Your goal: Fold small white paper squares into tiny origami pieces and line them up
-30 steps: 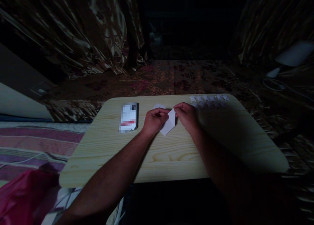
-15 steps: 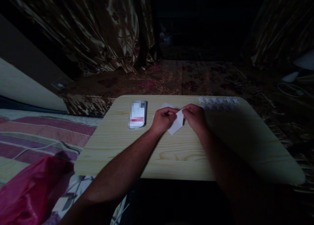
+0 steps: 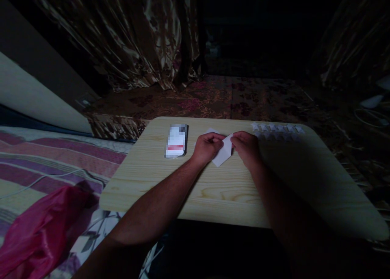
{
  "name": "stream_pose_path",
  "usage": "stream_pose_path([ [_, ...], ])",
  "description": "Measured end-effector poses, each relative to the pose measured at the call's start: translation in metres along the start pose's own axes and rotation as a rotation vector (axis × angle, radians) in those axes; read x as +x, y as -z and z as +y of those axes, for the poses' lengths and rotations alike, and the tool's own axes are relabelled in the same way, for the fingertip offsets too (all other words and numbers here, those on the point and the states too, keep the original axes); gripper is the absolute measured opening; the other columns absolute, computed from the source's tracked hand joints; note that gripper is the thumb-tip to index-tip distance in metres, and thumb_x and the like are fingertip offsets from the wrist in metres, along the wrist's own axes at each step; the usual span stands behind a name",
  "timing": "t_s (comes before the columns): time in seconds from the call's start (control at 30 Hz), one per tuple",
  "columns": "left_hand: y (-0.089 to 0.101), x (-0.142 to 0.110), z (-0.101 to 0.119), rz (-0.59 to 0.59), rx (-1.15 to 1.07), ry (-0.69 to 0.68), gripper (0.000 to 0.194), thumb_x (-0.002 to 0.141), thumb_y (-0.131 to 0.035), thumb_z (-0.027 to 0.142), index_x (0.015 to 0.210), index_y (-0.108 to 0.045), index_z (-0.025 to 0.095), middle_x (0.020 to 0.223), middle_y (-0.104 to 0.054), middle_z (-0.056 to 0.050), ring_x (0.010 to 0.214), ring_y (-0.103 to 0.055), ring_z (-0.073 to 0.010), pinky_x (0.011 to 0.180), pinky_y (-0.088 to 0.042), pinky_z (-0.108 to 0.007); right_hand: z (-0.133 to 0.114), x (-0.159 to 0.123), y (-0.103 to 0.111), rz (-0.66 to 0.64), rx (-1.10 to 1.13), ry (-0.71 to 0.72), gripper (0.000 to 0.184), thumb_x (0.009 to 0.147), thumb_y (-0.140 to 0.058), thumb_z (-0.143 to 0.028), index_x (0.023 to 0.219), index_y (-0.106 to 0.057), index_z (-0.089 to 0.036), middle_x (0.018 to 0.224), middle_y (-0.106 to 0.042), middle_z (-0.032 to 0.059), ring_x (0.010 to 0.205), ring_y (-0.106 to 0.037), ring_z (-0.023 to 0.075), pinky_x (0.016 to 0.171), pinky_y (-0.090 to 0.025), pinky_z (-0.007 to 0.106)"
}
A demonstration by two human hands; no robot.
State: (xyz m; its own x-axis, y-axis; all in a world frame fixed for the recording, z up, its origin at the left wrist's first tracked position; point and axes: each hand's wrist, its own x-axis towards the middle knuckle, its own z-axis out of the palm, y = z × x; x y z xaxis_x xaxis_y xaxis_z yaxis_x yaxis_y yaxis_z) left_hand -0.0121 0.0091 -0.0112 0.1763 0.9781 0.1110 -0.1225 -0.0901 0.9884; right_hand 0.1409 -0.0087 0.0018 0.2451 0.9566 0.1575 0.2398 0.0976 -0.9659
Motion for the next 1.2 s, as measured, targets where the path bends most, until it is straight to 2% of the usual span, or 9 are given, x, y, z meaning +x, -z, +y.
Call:
stream_pose_path([
  [0.27,0.0002,-0.0010,0.0020,0.000,-0.013,0.024,0.022,0.064,-0.074,0.023,0.084,-0.073,0.013,0.063,-0.065,0.000,0.050,-0.054,-0.0089,0.048,-0.040,-0.021,-0.0015,-0.0006,0.0003,0.008,-0.066,0.010,0.013,0.068,-0.058,-0.028,0.072,-0.064,-0.017,0.054,-0.061,-0.0005,0.052,-0.057,0.0154,0.049,-0.040,0.024],
  [0.37,0.0008,-0.0005,0.0023,0.016,-0.031,0.009,0.022,0.063,-0.074,0.023,0.083,-0.073,0.014,0.063,-0.064,0.001,0.050,-0.053,-0.0085,0.048,-0.040,-0.021,-0.0023,-0.0016,-0.0009,-0.025,-0.017,-0.014,0.017,0.068,-0.059,-0.030,0.077,-0.066,-0.017,0.056,-0.062,-0.0004,0.053,-0.057,0.0154,0.049,-0.041,0.024],
  [0.57,0.0000,-0.0010,0.0030,0.035,-0.045,0.009,0.021,0.063,-0.074,0.022,0.082,-0.073,0.014,0.062,-0.064,0.001,0.051,-0.054,-0.0084,0.049,-0.041,-0.020,-0.0045,-0.0030,-0.0010,-0.051,-0.054,0.002,0.011,0.067,-0.057,-0.027,0.067,-0.062,-0.017,0.050,-0.059,-0.0014,0.048,-0.053,0.0135,0.046,-0.037,0.023],
  [0.77,0.0003,-0.0014,0.0045,0.065,-0.035,-0.002,0.021,0.064,-0.074,0.023,0.082,-0.073,0.014,0.063,-0.065,0.000,0.052,-0.054,-0.0091,0.050,-0.041,-0.021,-0.0001,-0.0017,-0.0021,-0.085,-0.012,-0.013,0.014,0.068,-0.057,-0.028,0.072,-0.065,-0.017,0.053,-0.060,-0.0016,0.049,-0.053,0.0137,0.047,-0.038,0.024],
  [0.97,0.0003,-0.0009,0.0041,0.067,-0.025,-0.020,0.020,0.064,-0.073,0.024,0.082,-0.073,0.014,0.062,-0.064,0.001,0.051,-0.053,-0.0087,0.049,-0.040,-0.021,0.0030,-0.0002,-0.0021,-0.081,-0.053,0.019,0.012,0.068,-0.057,-0.027,0.068,-0.063,-0.017,0.050,-0.058,-0.0022,0.048,-0.053,0.0133,0.047,-0.036,0.023],
  [1.13,0.0010,0.0001,0.0043,0.104,-0.009,-0.027,0.020,0.065,-0.072,0.023,0.082,-0.073,0.014,0.064,-0.064,0.000,0.053,-0.054,-0.0092,0.051,-0.042,-0.021,0.0042,-0.0007,-0.0019,-0.153,-0.034,0.012,0.013,0.069,-0.057,-0.027,0.067,-0.064,-0.017,0.051,-0.058,-0.0024,0.047,-0.050,0.0114,0.047,-0.036,0.022],
  [1.2,0.0008,-0.0002,0.0052,0.108,-0.005,-0.031,0.020,0.065,-0.072,0.023,0.083,-0.073,0.014,0.065,-0.065,0.000,0.054,-0.055,-0.0096,0.051,-0.042,-0.022,0.0049,-0.0010,-0.0020,-0.142,-0.053,0.016,0.011,0.068,-0.057,-0.026,0.064,-0.063,-0.017,0.050,-0.057,-0.0026,0.046,-0.049,0.0111,0.046,-0.035,0.022],
])
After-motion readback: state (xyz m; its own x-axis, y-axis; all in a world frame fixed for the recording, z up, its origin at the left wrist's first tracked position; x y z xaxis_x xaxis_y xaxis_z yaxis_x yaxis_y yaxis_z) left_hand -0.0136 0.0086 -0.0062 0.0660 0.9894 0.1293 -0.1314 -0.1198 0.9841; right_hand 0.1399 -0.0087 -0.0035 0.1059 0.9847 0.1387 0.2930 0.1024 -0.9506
